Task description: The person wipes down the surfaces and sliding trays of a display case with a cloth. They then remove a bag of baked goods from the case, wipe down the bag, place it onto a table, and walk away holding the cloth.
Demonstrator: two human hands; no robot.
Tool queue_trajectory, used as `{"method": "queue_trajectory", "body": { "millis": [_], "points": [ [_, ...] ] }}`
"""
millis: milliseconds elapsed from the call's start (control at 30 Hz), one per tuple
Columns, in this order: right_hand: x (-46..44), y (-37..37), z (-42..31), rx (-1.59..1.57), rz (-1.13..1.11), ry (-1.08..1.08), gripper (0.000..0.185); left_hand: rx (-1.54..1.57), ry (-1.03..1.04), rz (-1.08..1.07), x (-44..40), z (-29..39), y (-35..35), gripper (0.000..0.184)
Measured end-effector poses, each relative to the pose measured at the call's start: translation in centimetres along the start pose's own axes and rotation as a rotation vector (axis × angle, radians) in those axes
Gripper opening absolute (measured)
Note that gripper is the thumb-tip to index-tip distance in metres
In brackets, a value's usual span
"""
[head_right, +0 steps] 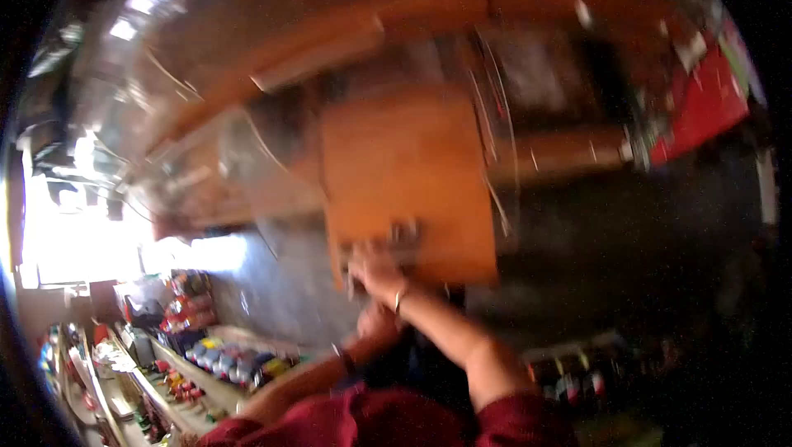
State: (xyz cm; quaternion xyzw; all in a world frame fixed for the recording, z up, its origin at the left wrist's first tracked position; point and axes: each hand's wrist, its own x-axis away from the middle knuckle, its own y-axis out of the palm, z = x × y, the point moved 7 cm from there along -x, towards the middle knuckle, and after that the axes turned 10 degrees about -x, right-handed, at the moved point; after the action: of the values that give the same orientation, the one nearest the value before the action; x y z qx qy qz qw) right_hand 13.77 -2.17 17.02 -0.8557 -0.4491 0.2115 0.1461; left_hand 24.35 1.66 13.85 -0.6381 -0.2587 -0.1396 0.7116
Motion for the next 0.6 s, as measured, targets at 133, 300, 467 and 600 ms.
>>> {"method": "queue_trajectory", "body": {
  "millis": [133,300,467,600],
  "points": [
    [6.4,-8.6,3.5,0.264,0.131,0.059,0.020,0.102,0.062,0.089,-0.4,-0.2,0.2,0.059],
    [13.0,-19.2,5.1,0.529,0.219,0.259,0.029,0.093,0.131,0.076,-0.1,0.0,-0.1,0.075],
    [24.2,-28.1,11.1,0.602,0.295,0.885,0.028,0.146,0.118,0.174,0.9,0.0,-0.9,0.068],
    [18.6,-26.2,1.7,0.142,0.477,0.495,0.052,0.180,0.125,0.255,0.9,0.4,-1.2,0.065]
  ]
}}
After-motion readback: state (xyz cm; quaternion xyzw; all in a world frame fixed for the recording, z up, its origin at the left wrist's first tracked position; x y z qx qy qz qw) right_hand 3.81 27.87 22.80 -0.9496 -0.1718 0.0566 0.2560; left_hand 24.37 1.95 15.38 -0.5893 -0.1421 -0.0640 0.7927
